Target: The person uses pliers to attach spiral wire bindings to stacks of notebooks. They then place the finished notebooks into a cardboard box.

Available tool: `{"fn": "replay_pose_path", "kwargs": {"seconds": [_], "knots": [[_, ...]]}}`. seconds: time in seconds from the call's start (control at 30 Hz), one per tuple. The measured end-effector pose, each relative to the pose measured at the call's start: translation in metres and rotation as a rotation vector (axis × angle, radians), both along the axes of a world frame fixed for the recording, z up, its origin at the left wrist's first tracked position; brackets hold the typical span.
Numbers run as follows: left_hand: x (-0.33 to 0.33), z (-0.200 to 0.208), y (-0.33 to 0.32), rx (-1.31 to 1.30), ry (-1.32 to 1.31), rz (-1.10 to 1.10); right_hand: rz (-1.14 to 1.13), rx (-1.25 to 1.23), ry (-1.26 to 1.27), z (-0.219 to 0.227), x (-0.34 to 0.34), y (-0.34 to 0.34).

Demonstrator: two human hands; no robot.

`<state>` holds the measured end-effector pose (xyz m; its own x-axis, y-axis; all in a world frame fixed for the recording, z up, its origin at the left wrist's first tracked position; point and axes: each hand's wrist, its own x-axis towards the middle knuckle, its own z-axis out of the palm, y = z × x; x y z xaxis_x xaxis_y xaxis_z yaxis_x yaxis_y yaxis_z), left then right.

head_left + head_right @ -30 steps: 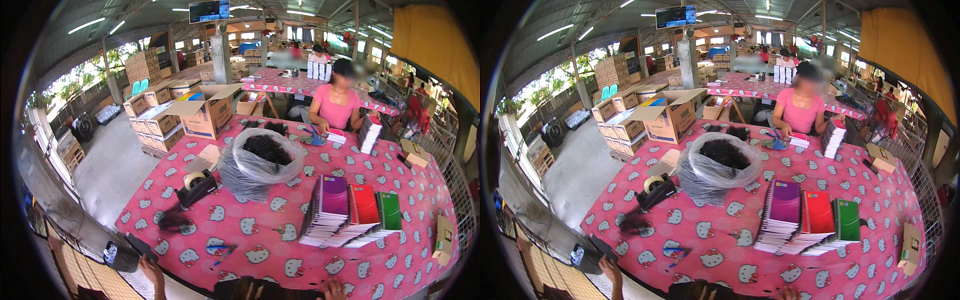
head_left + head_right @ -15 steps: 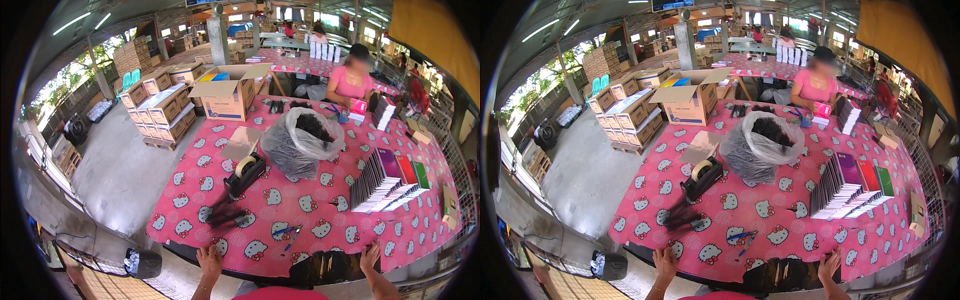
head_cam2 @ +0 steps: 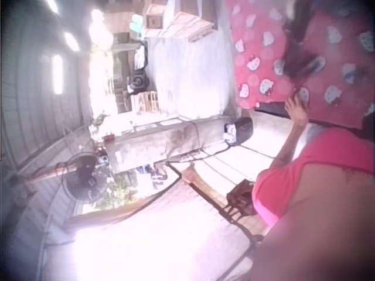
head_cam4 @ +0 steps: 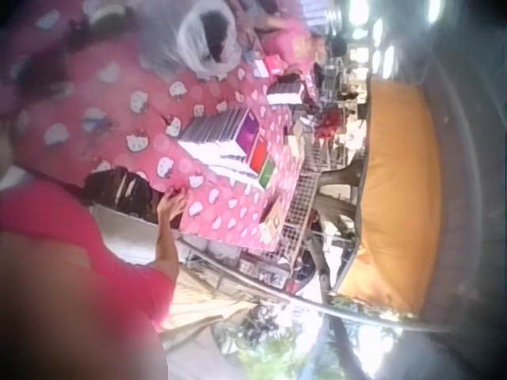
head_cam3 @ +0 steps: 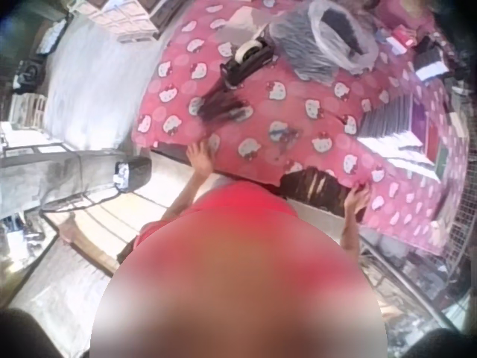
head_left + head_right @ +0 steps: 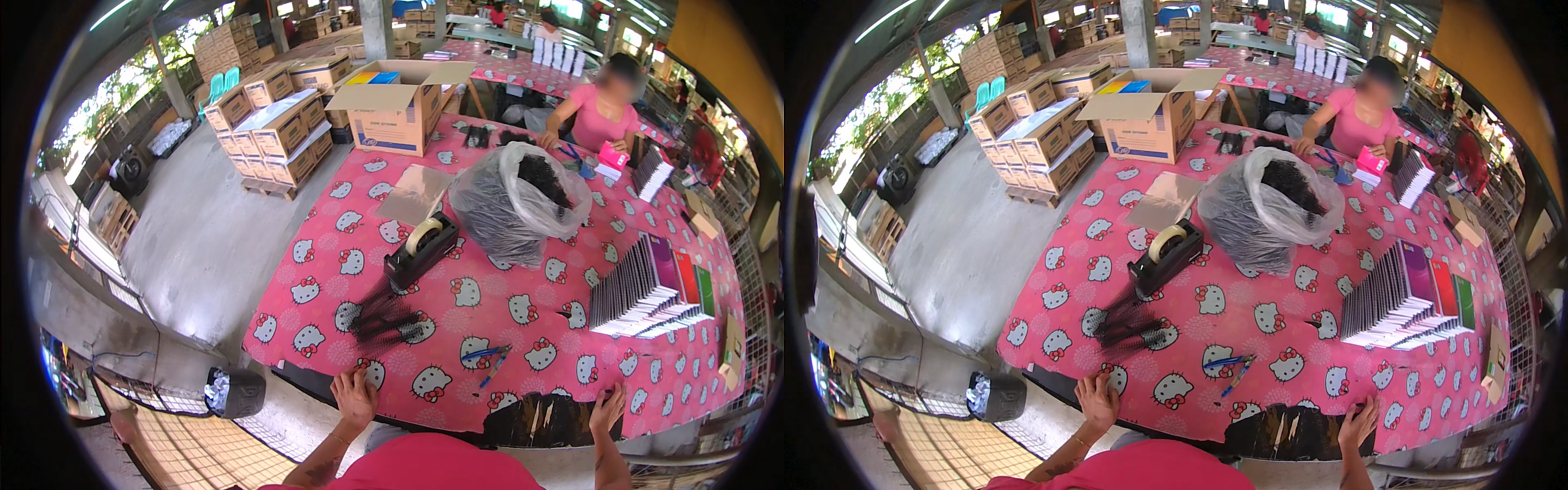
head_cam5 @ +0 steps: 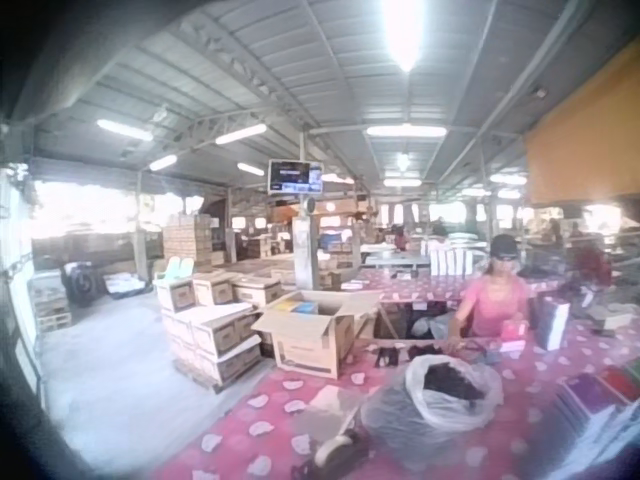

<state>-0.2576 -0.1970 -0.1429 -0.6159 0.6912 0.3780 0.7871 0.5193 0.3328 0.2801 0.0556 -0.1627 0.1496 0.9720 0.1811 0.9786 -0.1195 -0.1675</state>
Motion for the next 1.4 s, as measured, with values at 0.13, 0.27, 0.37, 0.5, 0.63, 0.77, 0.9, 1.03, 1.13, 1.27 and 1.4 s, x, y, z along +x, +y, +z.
{"fn": "replay_pose_path", "kwargs": {"seconds": [0.13,0.27,0.37,0.5,0.63,0.77,0.9,1.03,1.13,1.27,1.4], "knots": [[-0.002,0.005,0.004,-0.031,-0.031,-0.023,-0.051,-0.077,-0.050,0.005,-0.001,0.000],[-0.002,0.005,0.001,-0.020,-0.066,-0.007,0.079,0.108,-0.129,-0.018,0.019,-0.002],[-0.005,0.008,-0.004,-0.039,-0.091,-0.015,0.093,0.062,-0.001,0.040,-0.028,-0.017],[-0.007,0.013,-0.008,0.001,-0.121,-0.024,0.086,0.090,-0.102,0.041,-0.035,-0.017],[-0.020,0.023,-0.012,0.056,-0.276,-0.053,0.045,-0.147,-0.110,0.048,-0.031,-0.010],[-0.070,0.021,-0.029,0.280,-0.271,-0.061,-0.042,-0.022,0.005,-0.003,-0.009,0.000],[-0.158,0.023,-0.073,0.304,-0.155,-0.024,0.124,0.149,0.688,-0.024,-0.200,-0.069],[-0.250,0.049,-0.108,0.271,-0.063,-0.018,0.528,0.134,1.075,0.014,-0.398,-0.171],[-0.305,0.048,-0.136,0.172,-0.250,0.066,0.799,0.078,0.459,0.033,-0.470,-0.205],[-0.328,0.011,-0.148,-0.035,-0.139,0.013,0.856,-0.007,0.651,0.037,-0.527,-0.221],[-0.307,0.018,-0.126,-0.048,-0.213,0.041,0.957,-0.006,0.639,0.033,-0.593,-0.216]]}}
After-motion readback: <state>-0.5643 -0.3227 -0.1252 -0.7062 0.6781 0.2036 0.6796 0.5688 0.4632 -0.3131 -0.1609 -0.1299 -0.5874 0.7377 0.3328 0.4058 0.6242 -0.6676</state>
